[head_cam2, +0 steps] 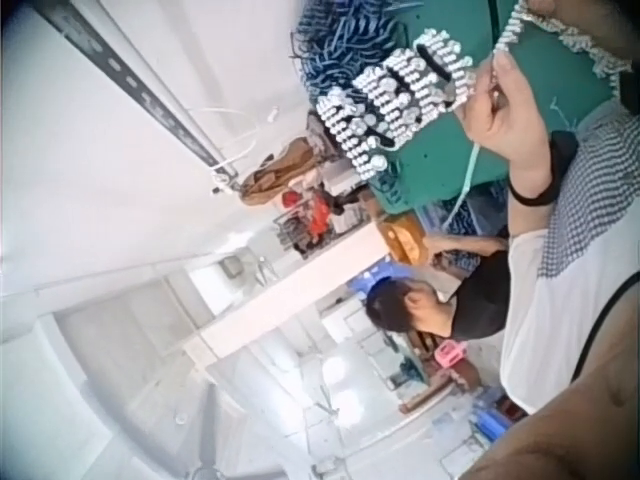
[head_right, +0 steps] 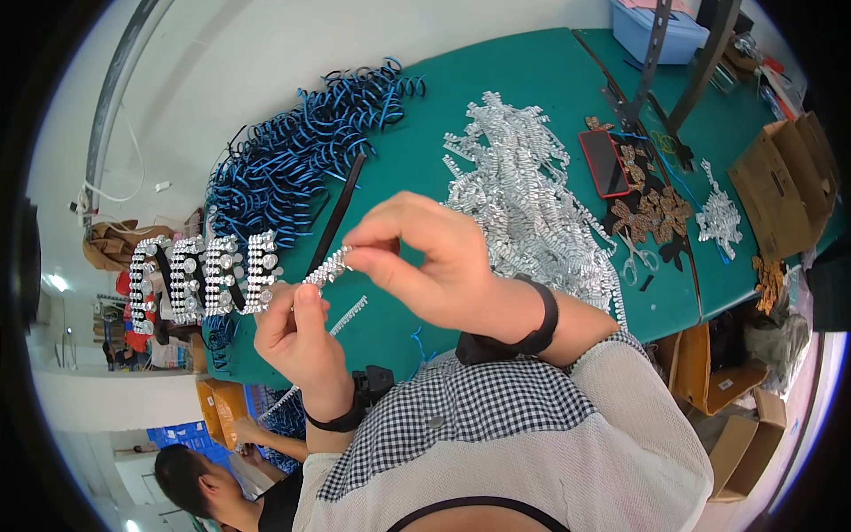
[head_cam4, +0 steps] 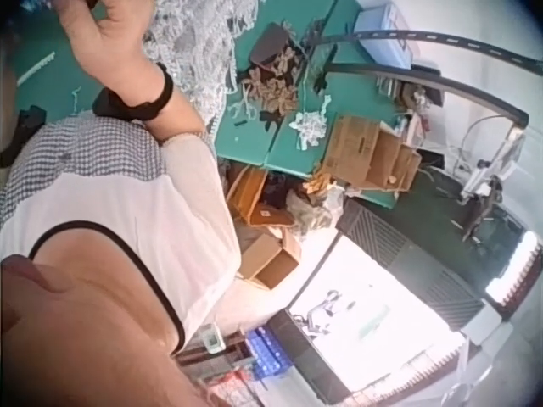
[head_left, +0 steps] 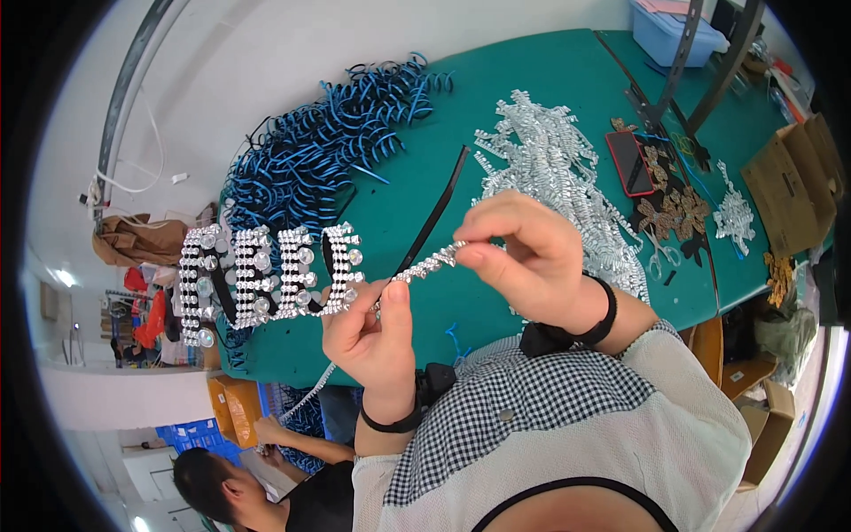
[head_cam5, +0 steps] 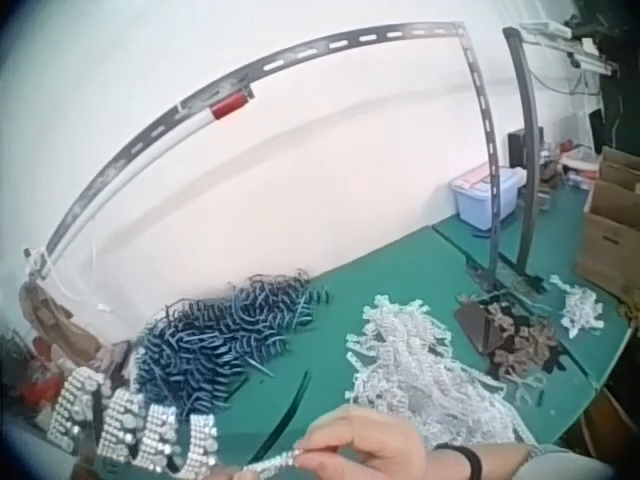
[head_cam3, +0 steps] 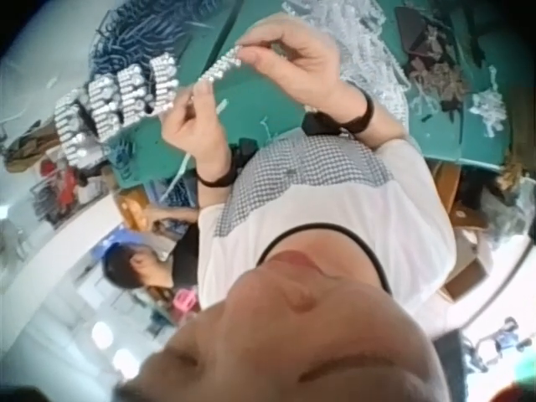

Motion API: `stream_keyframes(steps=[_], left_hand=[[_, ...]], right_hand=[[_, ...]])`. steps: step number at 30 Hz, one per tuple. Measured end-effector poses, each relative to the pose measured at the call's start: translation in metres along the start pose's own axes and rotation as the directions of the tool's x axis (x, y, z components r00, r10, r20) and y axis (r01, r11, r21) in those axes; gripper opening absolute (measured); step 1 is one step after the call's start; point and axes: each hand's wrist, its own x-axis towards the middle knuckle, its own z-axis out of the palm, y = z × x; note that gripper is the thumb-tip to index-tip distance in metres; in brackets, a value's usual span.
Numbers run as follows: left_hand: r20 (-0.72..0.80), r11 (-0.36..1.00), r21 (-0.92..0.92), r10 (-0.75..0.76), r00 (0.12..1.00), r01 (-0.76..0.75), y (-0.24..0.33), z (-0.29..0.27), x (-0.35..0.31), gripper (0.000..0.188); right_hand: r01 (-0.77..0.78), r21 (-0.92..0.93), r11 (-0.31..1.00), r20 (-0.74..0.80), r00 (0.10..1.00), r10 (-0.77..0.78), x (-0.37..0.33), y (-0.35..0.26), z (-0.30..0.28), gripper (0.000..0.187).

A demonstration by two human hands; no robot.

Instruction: The recorder is seen assembling small white shoe components onto a black coiled band.

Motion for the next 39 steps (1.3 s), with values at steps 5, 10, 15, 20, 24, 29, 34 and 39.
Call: stream_keyframes(steps=[5,10,15,20,24,29,34,39], left_hand=[[0.010,0.996,-0.092,-0.014,1.000,0.015,0.002,0.010,-0.003,0.010],[0.068,0.991,-0.107,-0.069,0.995,0.076,0.004,0.010,-0.003,0.012],[0.068,0.989,-0.145,-0.030,0.997,0.040,-0.006,0.008,-0.007,0.013],[0.116,0.988,-0.149,-0.013,0.993,0.031,-0.013,0.000,-0.012,0.007],[0.104,0.978,-0.209,0.004,0.995,0.017,-0.018,0.001,-0.014,0.009],[0.165,0.981,-0.188,-0.007,0.986,0.038,-0.015,-0.002,-0.014,0.008],[0.084,0.981,-0.188,0.069,0.994,-0.053,-0.014,0.007,-0.018,0.008],[0.099,0.980,-0.166,0.124,0.987,-0.107,-0.016,0.001,-0.021,0.009]], right_hand=[[-0.105,0.125,0.987,-0.082,0.990,0.115,-0.004,0.008,-0.002,0.010],[-0.140,0.205,0.969,-0.160,0.972,0.174,-0.005,0.009,0.006,0.008],[-0.125,0.233,0.964,-0.158,0.974,0.164,-0.007,0.012,0.007,0.008],[-0.184,0.292,0.939,-0.146,0.961,0.234,-0.008,0.007,0.007,0.008],[-0.187,0.305,0.934,-0.161,0.956,0.245,-0.011,0.006,0.008,0.008],[-0.140,0.229,0.963,-0.176,0.967,0.182,-0.013,0.004,0.006,0.008],[-0.134,0.242,0.961,-0.204,0.961,0.185,-0.014,0.003,0.006,0.010],[-0.439,0.472,0.765,-0.054,0.851,0.522,-0.008,-0.001,0.007,0.007]])
